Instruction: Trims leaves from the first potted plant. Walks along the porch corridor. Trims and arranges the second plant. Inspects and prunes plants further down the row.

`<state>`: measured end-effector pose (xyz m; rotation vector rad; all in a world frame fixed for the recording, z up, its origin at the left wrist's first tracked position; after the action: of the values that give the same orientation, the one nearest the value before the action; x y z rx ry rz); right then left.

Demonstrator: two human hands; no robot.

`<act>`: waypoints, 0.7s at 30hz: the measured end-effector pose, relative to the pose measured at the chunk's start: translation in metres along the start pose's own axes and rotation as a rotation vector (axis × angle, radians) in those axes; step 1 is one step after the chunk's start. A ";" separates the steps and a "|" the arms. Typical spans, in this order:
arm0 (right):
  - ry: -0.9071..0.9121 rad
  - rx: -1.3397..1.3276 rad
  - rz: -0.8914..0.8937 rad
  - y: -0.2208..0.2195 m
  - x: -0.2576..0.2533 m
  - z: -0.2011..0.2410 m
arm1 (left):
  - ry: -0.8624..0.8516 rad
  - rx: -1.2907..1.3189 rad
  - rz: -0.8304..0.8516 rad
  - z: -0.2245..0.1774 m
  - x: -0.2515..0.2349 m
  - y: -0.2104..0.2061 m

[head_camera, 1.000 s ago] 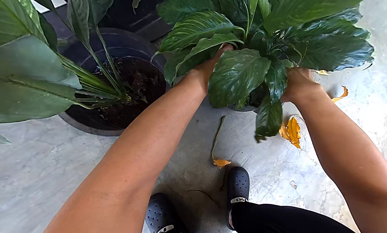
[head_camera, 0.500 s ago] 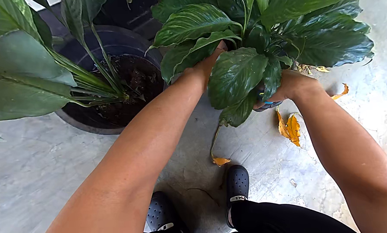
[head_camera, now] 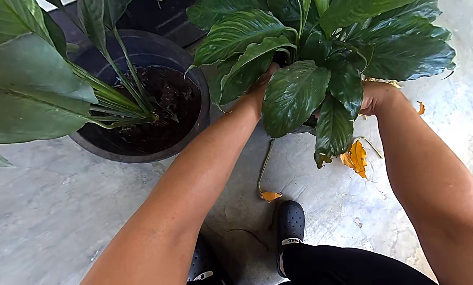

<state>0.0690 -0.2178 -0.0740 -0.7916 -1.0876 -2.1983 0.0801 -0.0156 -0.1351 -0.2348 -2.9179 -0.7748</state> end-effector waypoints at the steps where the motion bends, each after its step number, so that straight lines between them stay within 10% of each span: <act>1: -0.006 0.053 0.019 -0.001 0.000 0.001 | 0.085 0.070 0.028 -0.014 0.010 0.010; 15: -0.214 0.412 -0.002 -0.006 0.003 0.009 | 0.302 0.433 0.114 0.054 -0.021 -0.026; 21: -0.327 0.159 -0.159 -0.002 0.010 0.006 | 0.329 0.618 -0.011 0.071 -0.003 -0.017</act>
<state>0.0624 -0.2138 -0.0648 -1.0493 -1.5112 -2.1218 0.0747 0.0045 -0.2047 -0.0250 -2.6745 0.1058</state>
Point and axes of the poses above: each hand's wrist, its own x-axis away from the middle knuckle, its own y-axis out of the back of the hand, z = x × y, the point moved 10 cm from there along -x, towards the middle knuckle, and after that the axes turned 3 degrees about z, right-handed, at the moved point
